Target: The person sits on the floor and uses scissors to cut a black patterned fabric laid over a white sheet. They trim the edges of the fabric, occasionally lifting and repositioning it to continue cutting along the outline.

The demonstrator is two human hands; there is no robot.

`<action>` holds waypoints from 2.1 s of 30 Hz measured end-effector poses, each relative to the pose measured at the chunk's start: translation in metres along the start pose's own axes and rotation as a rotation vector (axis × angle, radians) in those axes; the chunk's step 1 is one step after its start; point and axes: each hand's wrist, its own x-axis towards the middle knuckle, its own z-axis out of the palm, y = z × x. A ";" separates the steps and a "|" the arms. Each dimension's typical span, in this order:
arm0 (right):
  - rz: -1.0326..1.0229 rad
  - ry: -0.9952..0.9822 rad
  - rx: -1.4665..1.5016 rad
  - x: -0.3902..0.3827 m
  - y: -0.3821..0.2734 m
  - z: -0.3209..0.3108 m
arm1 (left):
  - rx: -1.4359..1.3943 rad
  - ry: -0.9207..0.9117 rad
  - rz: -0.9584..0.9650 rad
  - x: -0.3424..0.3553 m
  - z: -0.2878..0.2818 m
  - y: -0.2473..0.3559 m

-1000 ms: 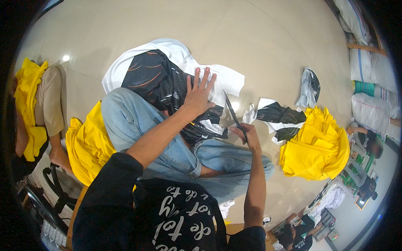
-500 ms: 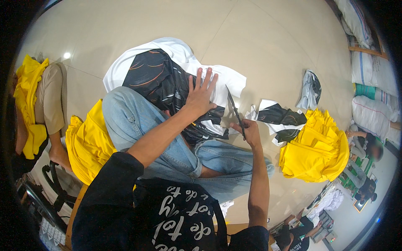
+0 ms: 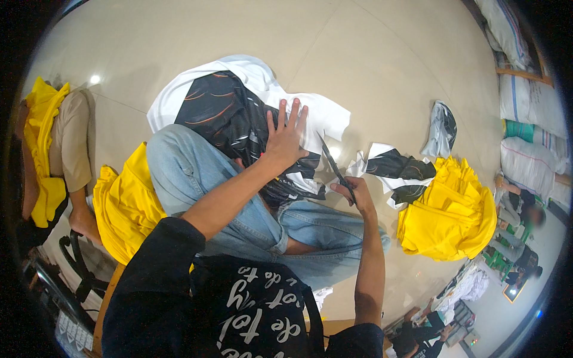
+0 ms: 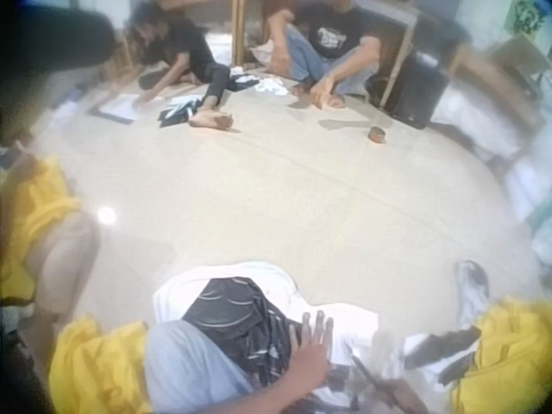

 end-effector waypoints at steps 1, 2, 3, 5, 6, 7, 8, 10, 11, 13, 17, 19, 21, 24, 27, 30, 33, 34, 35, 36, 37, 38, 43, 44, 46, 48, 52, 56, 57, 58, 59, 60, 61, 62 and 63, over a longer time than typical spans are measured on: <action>0.001 0.007 0.015 0.000 -0.001 0.000 | 0.003 -0.001 0.000 0.000 -0.001 0.000; 0.003 0.013 0.030 0.001 -0.003 -0.001 | -0.001 -0.004 0.004 0.000 -0.001 0.000; 0.004 0.019 0.045 0.002 -0.005 -0.001 | -0.005 -0.007 0.007 0.000 -0.001 0.001; -0.003 0.027 0.059 0.006 -0.010 -0.002 | -0.006 -0.016 0.004 0.000 -0.003 0.000; -0.006 0.030 0.066 0.008 -0.012 -0.002 | -0.006 -0.023 0.002 0.000 -0.003 0.001; -0.002 0.040 0.062 0.009 -0.012 -0.002 | -0.005 -0.031 0.000 0.000 -0.003 0.001; 0.002 0.049 0.057 0.010 -0.013 -0.002 | -0.005 -0.030 -0.002 0.000 -0.004 0.001; 0.000 0.084 0.013 0.011 -0.011 0.000 | -0.006 -0.030 -0.003 0.000 -0.003 0.001; -0.006 0.110 -0.028 0.011 -0.010 0.003 | -0.005 -0.025 -0.003 0.001 -0.002 0.001; 0.003 0.140 -0.071 0.009 -0.011 0.008 | -0.002 -0.015 -0.005 0.001 -0.002 0.001; 0.030 0.135 -0.071 0.009 -0.016 0.014 | -0.013 -0.010 -0.012 0.000 -0.002 0.002; 0.022 0.136 -0.068 0.014 -0.018 0.016 | -0.021 -0.007 -0.013 0.000 -0.003 0.002; 0.009 0.153 -0.072 0.019 -0.025 0.022 | -0.025 -0.014 -0.016 0.000 -0.003 0.002; -0.042 0.216 -0.083 0.016 -0.038 0.032 | -0.029 -0.003 -0.014 0.000 -0.001 0.002; 0.037 0.175 -0.059 0.016 -0.038 0.035 | -0.021 0.000 -0.022 0.000 -0.001 0.001; 0.010 0.148 0.087 0.021 -0.041 0.037 | -0.013 -0.021 -0.029 -0.002 -0.006 0.004; 0.012 0.204 0.036 0.026 -0.043 0.045 | 0.005 -0.032 -0.027 -0.004 -0.007 0.006; 0.025 0.207 0.042 0.026 -0.047 0.049 | 0.014 -0.031 -0.031 -0.005 -0.008 0.006; 0.038 0.210 0.048 0.023 -0.051 0.051 | 0.024 -0.036 -0.038 -0.005 -0.009 0.006; 0.051 0.212 0.055 0.022 -0.054 0.054 | 0.035 -0.041 -0.044 -0.005 -0.011 0.007; 0.061 0.209 0.110 0.021 -0.053 0.057 | 0.041 -0.048 -0.045 -0.005 -0.012 0.010; 0.049 0.207 0.195 0.021 -0.054 0.059 | 0.052 -0.049 -0.048 -0.005 -0.013 0.010; 0.050 0.254 0.337 0.030 -0.060 0.081 | 0.113 0.003 -0.047 -0.006 -0.007 0.009; 0.054 0.270 0.312 0.030 -0.061 0.085 | 0.125 -0.038 -0.046 -0.005 -0.009 0.010; 0.063 0.300 0.261 0.028 -0.063 0.092 | 0.149 -0.120 -0.048 -0.005 -0.014 0.012; 0.058 0.291 0.328 0.032 -0.064 0.094 | 0.173 -0.103 -0.046 -0.005 -0.014 0.011; 0.019 0.288 0.420 0.045 -0.074 0.096 | 0.220 -0.012 -0.027 -0.006 -0.005 0.008; 0.025 0.279 0.298 0.049 -0.070 0.091 | 0.219 -0.077 -0.027 -0.005 -0.010 0.010; 0.012 0.275 0.335 0.051 -0.070 0.090 | 0.213 -0.072 -0.023 -0.003 -0.009 0.011; 0.005 0.265 0.367 0.047 -0.079 0.090 | 0.201 -0.071 -0.026 -0.004 -0.007 0.010; -0.003 0.255 0.400 0.045 -0.085 0.090 | 0.200 -0.063 -0.032 -0.005 -0.005 0.008; 0.011 0.266 0.368 0.047 -0.087 0.089 | 0.199 -0.055 -0.037 -0.005 -0.004 0.007; 0.023 0.280 0.342 0.051 -0.089 0.086 | 0.203 -0.047 -0.037 -0.004 -0.002 0.007; 0.035 0.295 0.315 0.054 -0.090 0.083 | 0.185 -0.025 -0.034 -0.005 0.001 0.007; 0.027 0.347 0.197 0.056 -0.087 0.083 | 0.168 -0.003 -0.031 -0.006 0.004 0.006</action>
